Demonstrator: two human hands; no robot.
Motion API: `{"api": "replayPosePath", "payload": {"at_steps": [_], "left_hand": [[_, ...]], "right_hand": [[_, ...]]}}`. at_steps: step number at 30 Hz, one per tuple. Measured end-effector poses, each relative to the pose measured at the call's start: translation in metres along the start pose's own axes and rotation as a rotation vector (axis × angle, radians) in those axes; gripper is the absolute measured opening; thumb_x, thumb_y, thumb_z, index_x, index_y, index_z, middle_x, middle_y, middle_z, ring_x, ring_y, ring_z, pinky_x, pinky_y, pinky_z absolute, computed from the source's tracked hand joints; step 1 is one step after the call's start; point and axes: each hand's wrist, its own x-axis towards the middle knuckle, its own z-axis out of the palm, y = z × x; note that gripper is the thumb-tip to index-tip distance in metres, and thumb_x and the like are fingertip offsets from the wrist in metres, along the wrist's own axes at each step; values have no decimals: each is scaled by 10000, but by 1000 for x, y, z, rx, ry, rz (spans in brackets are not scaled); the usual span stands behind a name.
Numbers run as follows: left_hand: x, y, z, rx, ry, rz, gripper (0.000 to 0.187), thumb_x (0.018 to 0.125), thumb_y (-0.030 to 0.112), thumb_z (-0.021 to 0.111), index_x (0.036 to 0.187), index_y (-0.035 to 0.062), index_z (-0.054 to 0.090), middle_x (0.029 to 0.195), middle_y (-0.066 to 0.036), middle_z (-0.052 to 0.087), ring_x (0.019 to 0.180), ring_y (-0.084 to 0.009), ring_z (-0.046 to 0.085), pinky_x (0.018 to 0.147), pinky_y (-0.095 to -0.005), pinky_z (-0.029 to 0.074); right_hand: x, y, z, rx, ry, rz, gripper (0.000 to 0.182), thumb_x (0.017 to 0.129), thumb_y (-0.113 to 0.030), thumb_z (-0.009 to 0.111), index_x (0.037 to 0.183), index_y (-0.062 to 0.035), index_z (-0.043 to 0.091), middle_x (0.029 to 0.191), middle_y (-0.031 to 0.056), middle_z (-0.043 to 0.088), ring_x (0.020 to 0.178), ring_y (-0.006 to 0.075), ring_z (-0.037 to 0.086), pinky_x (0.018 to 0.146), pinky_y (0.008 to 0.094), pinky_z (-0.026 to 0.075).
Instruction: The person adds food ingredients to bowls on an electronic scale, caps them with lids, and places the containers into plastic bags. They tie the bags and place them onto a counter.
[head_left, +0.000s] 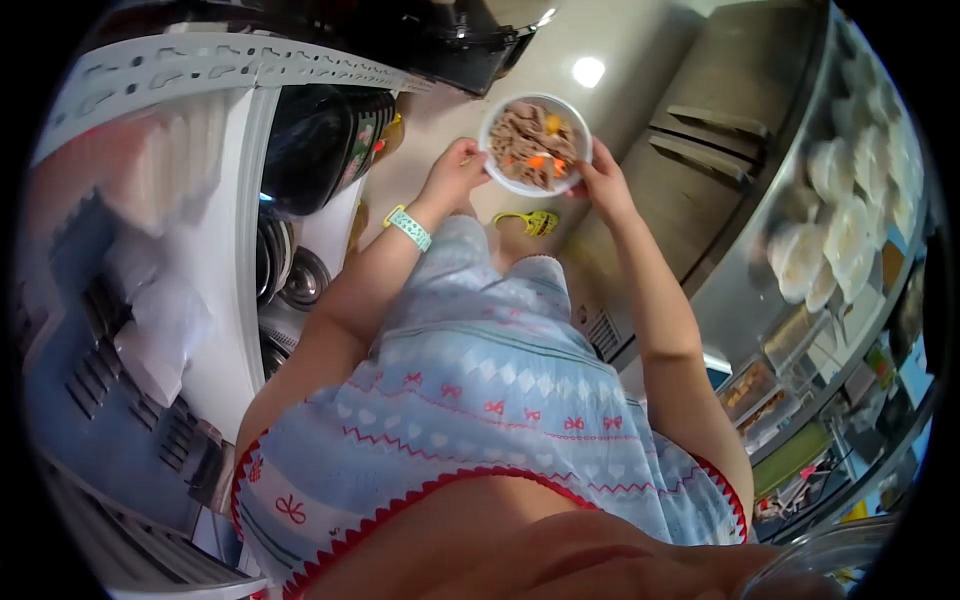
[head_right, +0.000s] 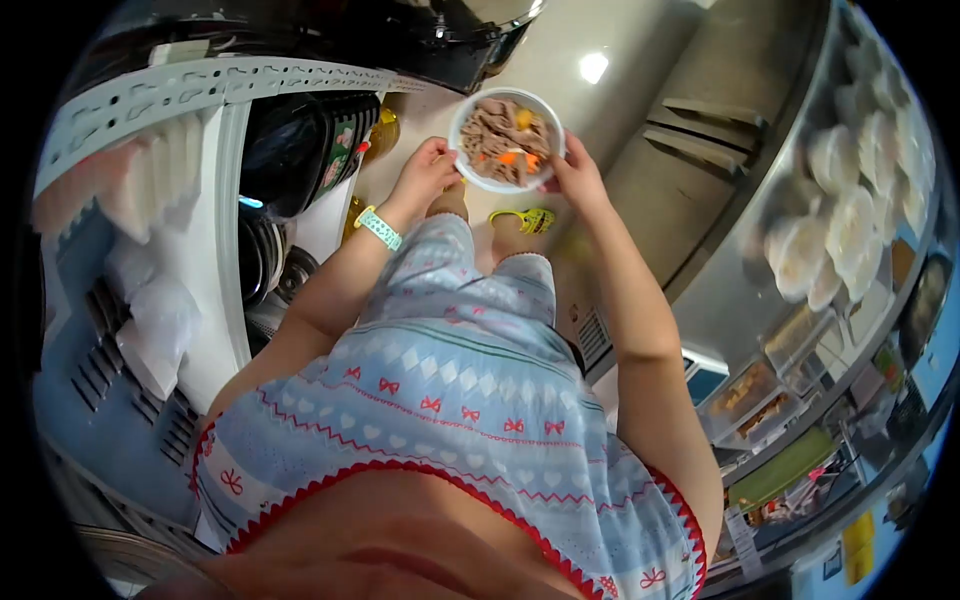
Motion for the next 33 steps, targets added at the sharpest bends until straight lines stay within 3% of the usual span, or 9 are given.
{"api": "replayPosePath", "payload": {"at_steps": [10,13,14,16,18,19,20,25,33], "left_hand": [[136,-94,-101,-184,393,60,119,968,74,499,1070,22,465,1060,-97,567,982,-206,612,880,-356,540],[159,-99,-104,-362,451,151,124,967,72,502,1078,30,466,1065,-94,555,985,-212,610,880,-367,537],[166,-102,-108,-371,457,151,124,967,72,502,1078,30,466,1065,-94,555,985,-212,610,880,-367,537],[164,-97,-103,-368,481,133,120,968,68,494,1078,31,463,1066,-100,556,987,-210,610,880,-368,537],[169,-94,-102,-436,493,144,121,967,76,495,1073,33,458,1055,-103,561,975,-208,615,872,-358,537],[172,-96,-102,-483,481,157,136,955,72,512,1073,23,464,1046,-97,547,949,-192,603,861,-344,549],[173,-96,-100,-529,469,169,152,944,68,528,1073,14,470,1038,-90,532,924,-176,592,851,-329,561],[179,-83,-99,-526,517,185,155,939,76,535,1060,11,464,1032,-100,548,912,-196,599,837,-323,559],[183,-80,-98,-639,488,215,177,943,67,518,1095,9,448,1081,-126,531,961,-254,602,857,-362,554]], "right_hand": [[233,62,74,-360,29,55,458,935,-122,492,1390,-155,455,934,111,681,690,195,677,578,318,583],[271,67,74,-653,107,-34,422,926,-275,510,1308,-98,534,840,138,697,706,196,683,625,325,576],[279,65,73,-1079,281,-297,439,960,-384,487,1256,-69,560,911,51,670,761,188,638,658,344,548],[255,19,90,-696,338,-203,468,951,-472,475,1088,-50,624,835,24,650,657,136,570,584,294,497],[218,-32,125,-156,77,16,421,953,-458,503,982,-57,628,741,-4,576,549,89,442,476,238,374],[221,-44,133,12,-105,235,371,922,-432,518,742,-120,607,720,19,602,582,141,566,488,263,420],[208,-61,152,54,-132,208,471,949,-522,426,707,-143,568,557,-58,497,388,64,388,376,187,272],[250,-58,145,600,-573,535,347,962,-399,463,772,-123,556,564,-78,419,398,39,269,351,162,219],[228,-22,143,302,-322,422,310,991,-371,485,809,-129,548,603,-58,443,407,44,290,346,192,193]]}}
